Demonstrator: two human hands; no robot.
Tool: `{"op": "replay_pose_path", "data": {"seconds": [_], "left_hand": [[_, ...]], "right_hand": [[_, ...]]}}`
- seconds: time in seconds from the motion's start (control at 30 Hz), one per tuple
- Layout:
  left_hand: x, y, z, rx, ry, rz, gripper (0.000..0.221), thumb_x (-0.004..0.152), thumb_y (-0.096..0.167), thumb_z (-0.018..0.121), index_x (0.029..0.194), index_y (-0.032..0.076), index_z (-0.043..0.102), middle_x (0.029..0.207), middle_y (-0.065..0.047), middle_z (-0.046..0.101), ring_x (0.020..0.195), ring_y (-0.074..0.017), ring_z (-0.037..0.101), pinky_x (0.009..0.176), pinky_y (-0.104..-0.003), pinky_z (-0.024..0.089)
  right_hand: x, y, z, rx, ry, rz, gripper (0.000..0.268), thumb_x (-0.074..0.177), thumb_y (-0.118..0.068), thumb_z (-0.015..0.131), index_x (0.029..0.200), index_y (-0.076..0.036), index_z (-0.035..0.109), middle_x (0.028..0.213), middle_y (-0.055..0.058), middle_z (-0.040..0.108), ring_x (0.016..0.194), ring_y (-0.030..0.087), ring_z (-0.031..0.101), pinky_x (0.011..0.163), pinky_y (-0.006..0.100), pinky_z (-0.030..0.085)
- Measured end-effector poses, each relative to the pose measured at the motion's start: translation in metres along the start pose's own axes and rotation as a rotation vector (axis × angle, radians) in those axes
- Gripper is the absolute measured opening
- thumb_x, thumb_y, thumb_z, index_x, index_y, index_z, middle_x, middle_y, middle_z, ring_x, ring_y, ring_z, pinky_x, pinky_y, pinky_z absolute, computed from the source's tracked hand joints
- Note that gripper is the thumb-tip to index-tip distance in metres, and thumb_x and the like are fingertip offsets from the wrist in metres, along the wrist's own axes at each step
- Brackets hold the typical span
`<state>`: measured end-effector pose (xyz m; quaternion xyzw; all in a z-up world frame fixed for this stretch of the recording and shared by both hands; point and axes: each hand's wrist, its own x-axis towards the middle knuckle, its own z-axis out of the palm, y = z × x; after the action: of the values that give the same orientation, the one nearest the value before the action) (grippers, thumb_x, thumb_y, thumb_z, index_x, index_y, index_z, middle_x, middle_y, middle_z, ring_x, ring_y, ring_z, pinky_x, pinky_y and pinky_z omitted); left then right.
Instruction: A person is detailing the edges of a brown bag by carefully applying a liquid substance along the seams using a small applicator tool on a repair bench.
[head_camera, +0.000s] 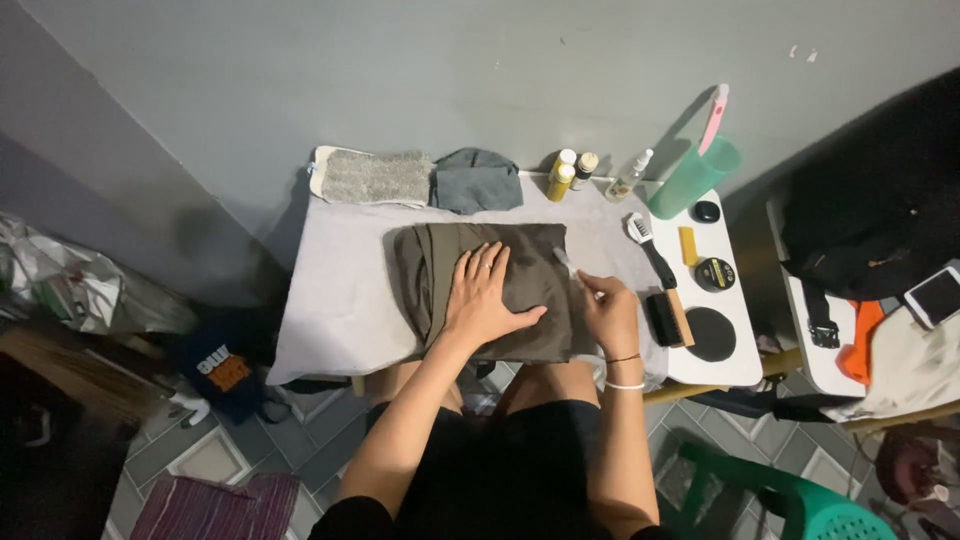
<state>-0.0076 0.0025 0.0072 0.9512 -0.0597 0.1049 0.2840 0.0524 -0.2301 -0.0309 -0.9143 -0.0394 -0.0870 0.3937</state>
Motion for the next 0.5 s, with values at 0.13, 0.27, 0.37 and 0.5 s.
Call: {"op": "replay_pose_path", "data": {"seconds": [0.13,0.27,0.37,0.5], "left_hand": [[0.002,0.0,0.004,-0.003,0.046,0.018,0.109,0.07,0.069,0.071,0.146,-0.005,0.048,0.15,-0.025,0.048,0.144,-0.039,0.043,0.123,-0.056,0.022],[0.0,0.001,0.008,0.013,0.06,0.011,0.107,0.069,0.068,0.073,0.146,-0.003,0.049,0.149,-0.023,0.049,0.143,-0.0371,0.044,0.122,-0.056,0.024],[0.003,0.001,0.007,0.012,0.046,0.003,0.108,0.068,0.069,0.072,0.146,-0.002,0.049,0.15,-0.022,0.049,0.144,-0.0362,0.043,0.123,-0.055,0.023],[0.003,0.001,0.012,0.013,0.081,0.007,0.109,0.066,0.068,0.074,0.145,-0.003,0.05,0.148,-0.022,0.05,0.143,-0.0367,0.045,0.122,-0.055,0.023]], "right_hand": [[-0.006,-0.028,-0.005,0.136,-0.093,-0.025,0.019,0.091,-0.014,0.075,0.108,-0.017,0.082,0.094,0.019,0.077,0.087,0.042,0.073,0.075,0.046,0.056],[-0.007,-0.02,-0.001,0.119,-0.053,-0.046,0.019,0.092,-0.011,0.074,0.109,-0.013,0.082,0.093,0.021,0.076,0.089,0.042,0.072,0.078,0.047,0.056],[-0.002,-0.02,-0.003,0.13,-0.061,-0.068,0.018,0.091,-0.008,0.074,0.108,-0.01,0.081,0.094,0.022,0.076,0.091,0.044,0.072,0.079,0.049,0.056],[0.001,-0.024,-0.01,0.183,-0.114,-0.098,0.019,0.088,-0.008,0.076,0.104,-0.014,0.083,0.096,0.018,0.078,0.096,0.042,0.073,0.083,0.046,0.057]]}}
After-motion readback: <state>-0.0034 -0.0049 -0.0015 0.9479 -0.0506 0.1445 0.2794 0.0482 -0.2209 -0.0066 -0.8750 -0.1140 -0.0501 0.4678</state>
